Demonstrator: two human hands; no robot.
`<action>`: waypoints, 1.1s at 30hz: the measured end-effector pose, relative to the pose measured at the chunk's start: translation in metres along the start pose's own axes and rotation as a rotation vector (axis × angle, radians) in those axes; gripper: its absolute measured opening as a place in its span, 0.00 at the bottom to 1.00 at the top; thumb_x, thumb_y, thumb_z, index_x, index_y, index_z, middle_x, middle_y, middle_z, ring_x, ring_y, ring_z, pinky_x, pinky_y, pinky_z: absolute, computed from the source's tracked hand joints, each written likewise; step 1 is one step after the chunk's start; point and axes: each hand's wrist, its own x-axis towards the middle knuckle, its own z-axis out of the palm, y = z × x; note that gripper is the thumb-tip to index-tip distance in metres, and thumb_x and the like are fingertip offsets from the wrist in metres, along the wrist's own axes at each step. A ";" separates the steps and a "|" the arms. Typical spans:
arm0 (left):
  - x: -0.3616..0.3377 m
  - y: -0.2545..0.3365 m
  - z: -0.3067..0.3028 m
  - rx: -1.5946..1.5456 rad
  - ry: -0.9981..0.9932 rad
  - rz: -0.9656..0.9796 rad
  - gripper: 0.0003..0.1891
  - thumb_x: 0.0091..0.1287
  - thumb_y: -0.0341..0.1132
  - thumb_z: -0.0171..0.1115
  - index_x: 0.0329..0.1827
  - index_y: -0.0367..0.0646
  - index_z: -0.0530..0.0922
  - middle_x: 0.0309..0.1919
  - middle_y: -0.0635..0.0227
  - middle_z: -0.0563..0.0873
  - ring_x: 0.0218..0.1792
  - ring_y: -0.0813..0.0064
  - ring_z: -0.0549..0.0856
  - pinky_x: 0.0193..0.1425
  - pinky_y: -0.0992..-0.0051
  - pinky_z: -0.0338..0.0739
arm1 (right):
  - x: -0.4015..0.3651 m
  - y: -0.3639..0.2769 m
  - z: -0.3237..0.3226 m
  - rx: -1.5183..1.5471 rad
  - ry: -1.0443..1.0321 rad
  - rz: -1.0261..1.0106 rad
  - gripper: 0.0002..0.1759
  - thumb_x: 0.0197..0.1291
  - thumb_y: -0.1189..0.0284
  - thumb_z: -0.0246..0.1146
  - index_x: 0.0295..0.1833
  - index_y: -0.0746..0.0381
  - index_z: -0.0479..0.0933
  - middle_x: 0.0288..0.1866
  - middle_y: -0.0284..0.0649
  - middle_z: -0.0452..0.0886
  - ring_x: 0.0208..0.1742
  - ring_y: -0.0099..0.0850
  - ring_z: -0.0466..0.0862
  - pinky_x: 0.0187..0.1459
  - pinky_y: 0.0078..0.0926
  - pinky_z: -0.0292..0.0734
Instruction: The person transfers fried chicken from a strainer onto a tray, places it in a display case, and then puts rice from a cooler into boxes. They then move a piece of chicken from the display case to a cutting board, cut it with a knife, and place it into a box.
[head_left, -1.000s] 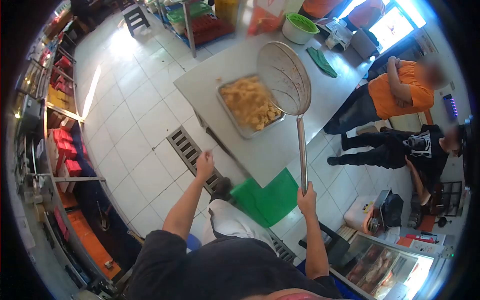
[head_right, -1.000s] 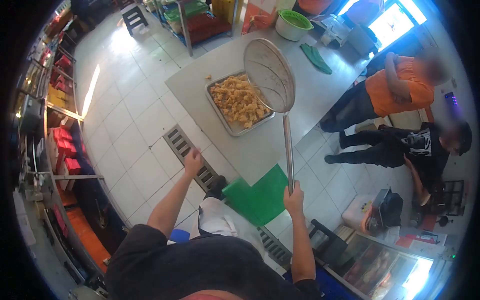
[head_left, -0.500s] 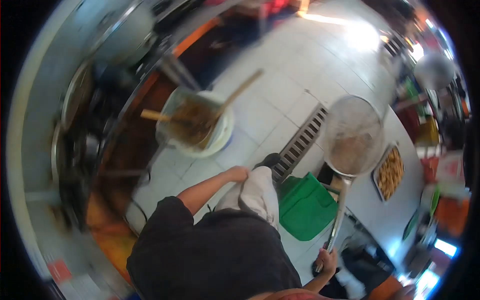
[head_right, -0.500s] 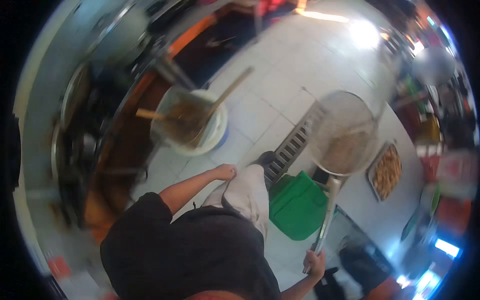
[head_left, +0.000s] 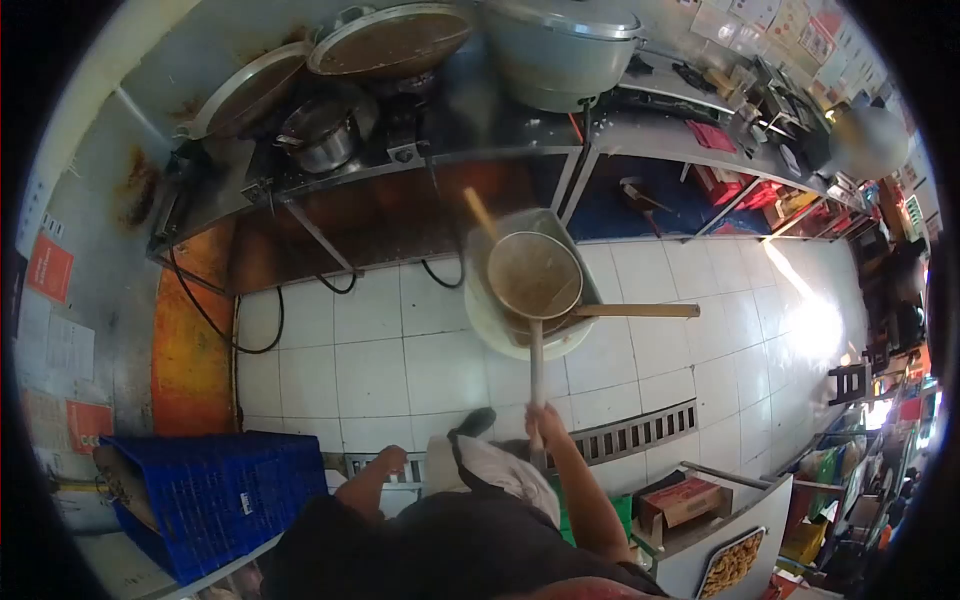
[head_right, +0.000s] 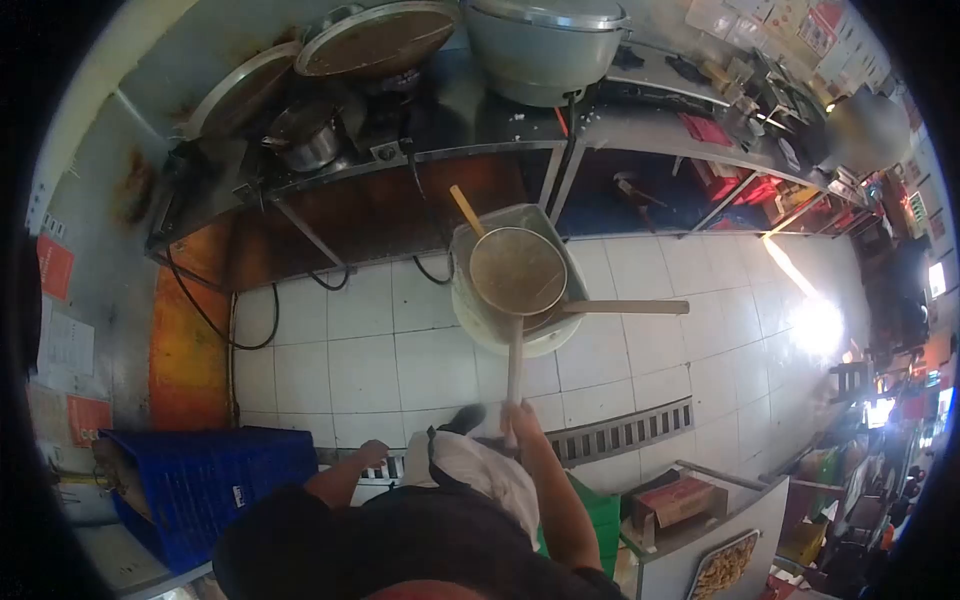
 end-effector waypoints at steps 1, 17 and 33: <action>-0.007 0.003 -0.004 -0.348 -0.018 -0.214 0.13 0.56 0.41 0.63 0.38 0.44 0.84 0.39 0.58 0.87 0.40 0.56 0.86 0.45 0.59 0.81 | 0.038 0.013 0.009 0.035 -0.065 -0.048 0.11 0.66 0.64 0.60 0.43 0.62 0.71 0.27 0.36 0.74 0.23 0.28 0.75 0.23 0.30 0.72; 0.153 0.133 -0.243 -1.784 0.088 -0.374 0.26 0.71 0.51 0.44 0.59 0.40 0.75 0.51 0.61 0.82 0.48 0.66 0.81 0.63 0.58 0.68 | -0.011 0.046 -0.192 -0.304 0.424 -0.667 0.13 0.58 0.73 0.60 0.49 0.63 0.78 0.43 0.44 0.83 0.41 0.38 0.83 0.44 0.35 0.79; 0.357 0.854 -0.312 0.452 -0.582 0.562 0.15 0.70 0.31 0.50 0.58 0.38 0.74 0.31 0.64 0.84 0.24 0.75 0.80 0.32 0.73 0.79 | -0.353 0.233 -0.579 1.489 2.254 -0.393 0.15 0.67 0.78 0.53 0.59 0.67 0.69 0.43 0.41 0.81 0.32 0.27 0.82 0.33 0.23 0.79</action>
